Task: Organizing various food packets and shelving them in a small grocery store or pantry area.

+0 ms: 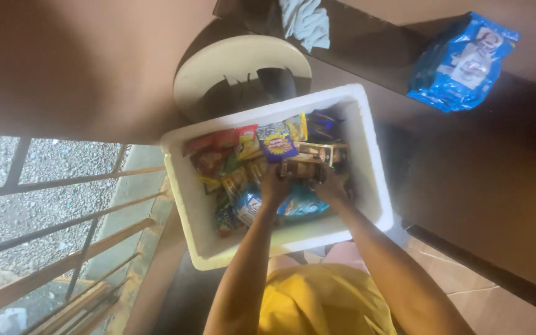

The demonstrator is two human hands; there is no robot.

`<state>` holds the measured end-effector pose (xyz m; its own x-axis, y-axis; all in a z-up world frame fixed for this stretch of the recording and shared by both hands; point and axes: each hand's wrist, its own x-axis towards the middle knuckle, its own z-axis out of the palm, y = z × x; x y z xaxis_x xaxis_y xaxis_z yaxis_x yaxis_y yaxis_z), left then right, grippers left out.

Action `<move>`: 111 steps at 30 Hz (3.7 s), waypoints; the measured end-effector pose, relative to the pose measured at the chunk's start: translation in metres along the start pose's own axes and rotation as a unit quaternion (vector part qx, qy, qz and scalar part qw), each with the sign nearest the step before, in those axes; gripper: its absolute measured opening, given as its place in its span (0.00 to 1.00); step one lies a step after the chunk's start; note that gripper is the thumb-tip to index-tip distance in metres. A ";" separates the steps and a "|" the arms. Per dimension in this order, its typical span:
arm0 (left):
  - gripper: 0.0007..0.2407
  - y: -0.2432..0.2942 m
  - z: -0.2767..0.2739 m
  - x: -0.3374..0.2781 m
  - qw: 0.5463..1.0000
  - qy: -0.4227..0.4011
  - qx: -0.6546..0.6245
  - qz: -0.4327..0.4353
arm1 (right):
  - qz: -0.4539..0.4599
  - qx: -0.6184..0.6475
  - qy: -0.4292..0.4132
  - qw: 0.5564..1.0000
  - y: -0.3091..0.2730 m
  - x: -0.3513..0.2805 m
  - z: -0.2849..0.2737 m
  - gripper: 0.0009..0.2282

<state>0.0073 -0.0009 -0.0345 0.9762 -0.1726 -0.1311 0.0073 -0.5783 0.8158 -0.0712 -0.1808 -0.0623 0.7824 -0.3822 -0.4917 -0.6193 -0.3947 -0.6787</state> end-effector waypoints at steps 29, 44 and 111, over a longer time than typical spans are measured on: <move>0.07 -0.027 0.023 -0.027 0.998 -0.038 0.017 0.049 | -0.159 -0.109 0.101 0.976 -0.017 -0.023 -0.005 0.33; 0.10 0.041 0.002 -0.046 0.998 -0.014 -0.051 0.022 | -0.118 -0.060 0.030 0.991 -0.040 -0.054 -0.032 0.14; 0.25 0.499 -0.326 -0.081 0.780 -0.249 -0.496 0.290 | -0.627 0.308 -0.058 0.713 -0.401 -0.286 -0.391 0.27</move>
<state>0.0022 -0.0152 0.5669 0.6748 -0.6066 0.4204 0.0020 0.5711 0.8209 -0.0718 -0.2398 0.5637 0.7183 0.0345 0.6949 0.6903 0.0897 -0.7180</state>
